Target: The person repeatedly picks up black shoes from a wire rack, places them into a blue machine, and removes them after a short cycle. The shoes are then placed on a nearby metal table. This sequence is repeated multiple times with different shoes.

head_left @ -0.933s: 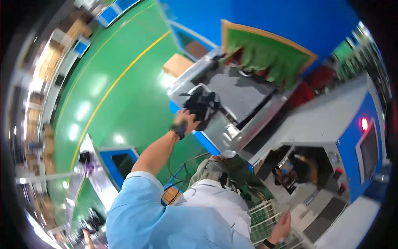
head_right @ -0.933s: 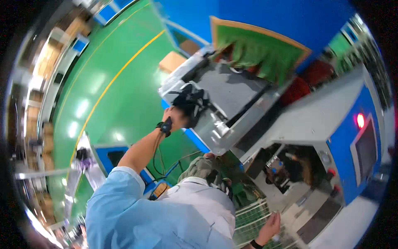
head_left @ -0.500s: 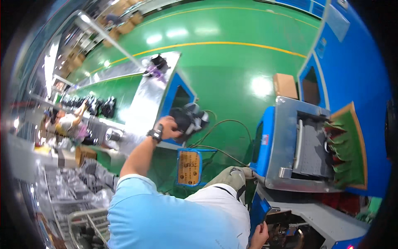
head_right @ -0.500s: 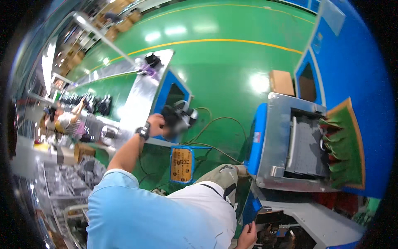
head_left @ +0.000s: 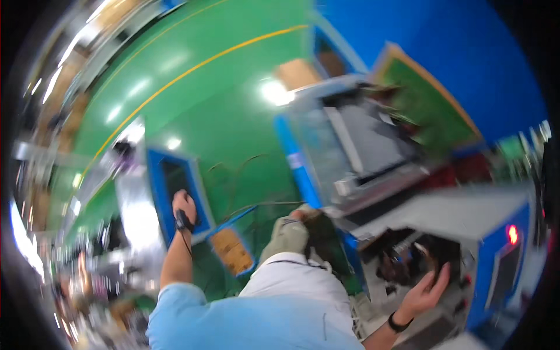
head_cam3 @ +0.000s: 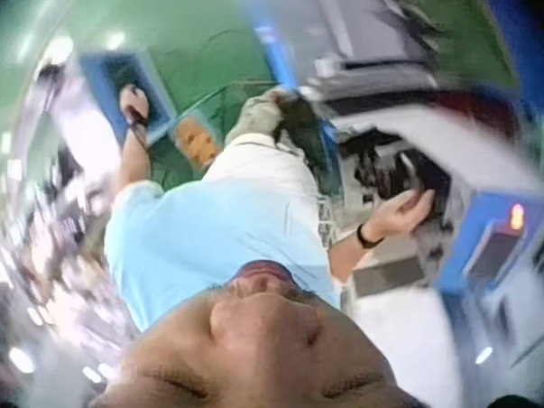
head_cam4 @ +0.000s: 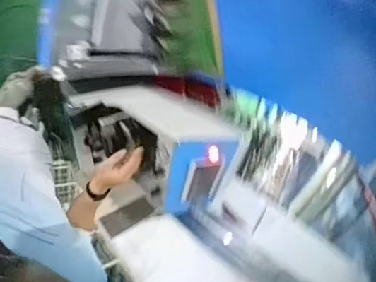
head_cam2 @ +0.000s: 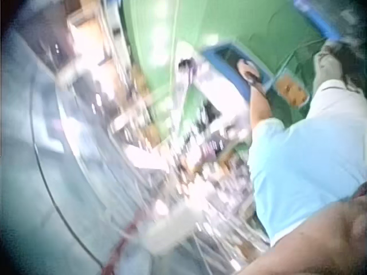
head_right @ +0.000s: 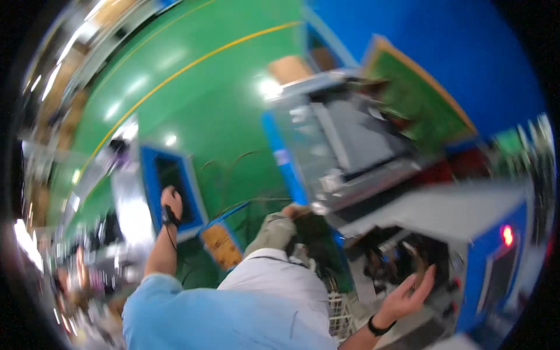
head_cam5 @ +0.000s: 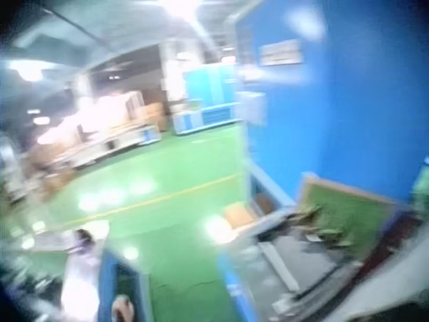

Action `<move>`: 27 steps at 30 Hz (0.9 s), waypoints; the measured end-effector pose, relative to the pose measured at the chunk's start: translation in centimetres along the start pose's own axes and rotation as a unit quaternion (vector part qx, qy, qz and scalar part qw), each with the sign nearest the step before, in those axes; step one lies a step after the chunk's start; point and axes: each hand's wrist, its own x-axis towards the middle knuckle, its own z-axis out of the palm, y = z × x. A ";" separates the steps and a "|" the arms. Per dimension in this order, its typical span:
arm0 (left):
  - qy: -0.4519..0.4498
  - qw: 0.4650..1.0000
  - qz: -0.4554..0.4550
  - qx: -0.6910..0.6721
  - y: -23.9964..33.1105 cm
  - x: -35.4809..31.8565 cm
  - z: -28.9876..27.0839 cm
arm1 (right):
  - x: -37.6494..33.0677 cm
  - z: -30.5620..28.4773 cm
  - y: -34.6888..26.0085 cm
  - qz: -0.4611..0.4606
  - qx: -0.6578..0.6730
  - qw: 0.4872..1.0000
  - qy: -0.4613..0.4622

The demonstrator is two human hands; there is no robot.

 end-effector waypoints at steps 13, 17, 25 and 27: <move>-0.349 0.806 0.459 -0.136 84.2 5.0 33.9 | 11.7 1.0 3.6 0.012 -0.337 0.937 0.092; -0.341 0.797 0.494 -0.066 88.5 8.6 43.7 | 11.2 1.2 4.0 0.023 -0.363 0.927 0.090; -0.401 0.674 0.395 -0.479 82.5 4.6 36.3 | 11.9 1.5 4.0 0.009 -0.359 0.929 0.089; -0.584 0.733 0.233 -0.259 79.3 6.0 30.4 | 12.4 1.5 3.3 0.022 -0.336 0.937 0.088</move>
